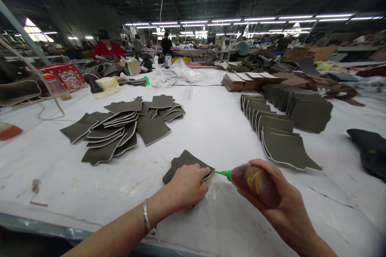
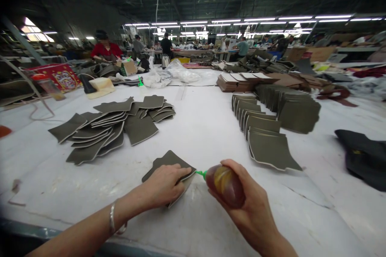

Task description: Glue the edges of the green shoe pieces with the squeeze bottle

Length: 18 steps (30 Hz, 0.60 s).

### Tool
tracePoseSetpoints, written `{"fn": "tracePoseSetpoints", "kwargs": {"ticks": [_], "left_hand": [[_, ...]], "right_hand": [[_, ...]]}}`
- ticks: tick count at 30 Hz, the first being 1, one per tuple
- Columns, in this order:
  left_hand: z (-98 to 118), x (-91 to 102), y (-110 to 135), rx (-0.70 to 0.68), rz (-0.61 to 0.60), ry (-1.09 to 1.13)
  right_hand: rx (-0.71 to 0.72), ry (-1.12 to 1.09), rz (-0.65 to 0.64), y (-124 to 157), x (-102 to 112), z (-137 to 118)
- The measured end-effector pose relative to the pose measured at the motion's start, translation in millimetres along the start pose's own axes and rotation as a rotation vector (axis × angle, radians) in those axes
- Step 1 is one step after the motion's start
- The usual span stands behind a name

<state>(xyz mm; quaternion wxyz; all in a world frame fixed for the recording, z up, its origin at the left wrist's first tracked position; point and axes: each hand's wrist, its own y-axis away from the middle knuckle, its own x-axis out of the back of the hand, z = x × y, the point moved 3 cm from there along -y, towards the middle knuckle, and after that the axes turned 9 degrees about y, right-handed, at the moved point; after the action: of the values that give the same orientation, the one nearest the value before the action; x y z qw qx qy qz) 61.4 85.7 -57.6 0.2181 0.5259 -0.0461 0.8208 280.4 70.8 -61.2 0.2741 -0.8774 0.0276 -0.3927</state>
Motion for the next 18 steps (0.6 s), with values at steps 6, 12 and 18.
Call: {"fn": "tracePoseSetpoints", "kwargs": {"ticks": [6,12,18], "left_hand": [[-1.8,-1.4,0.6,-0.008,0.007,0.034],[-3.7,-1.4,1.4,-0.006,-0.009,0.072],[-5.9,-2.9,2.9,-0.008,0.004,0.092]], "right_hand": [[-0.047,-0.026,0.006,-2.5,1.3,1.8],[-0.109,-0.069,0.035,0.0,-1.2,0.5],[-0.177,-0.127,0.017,4.8,-1.2,3.0]]}}
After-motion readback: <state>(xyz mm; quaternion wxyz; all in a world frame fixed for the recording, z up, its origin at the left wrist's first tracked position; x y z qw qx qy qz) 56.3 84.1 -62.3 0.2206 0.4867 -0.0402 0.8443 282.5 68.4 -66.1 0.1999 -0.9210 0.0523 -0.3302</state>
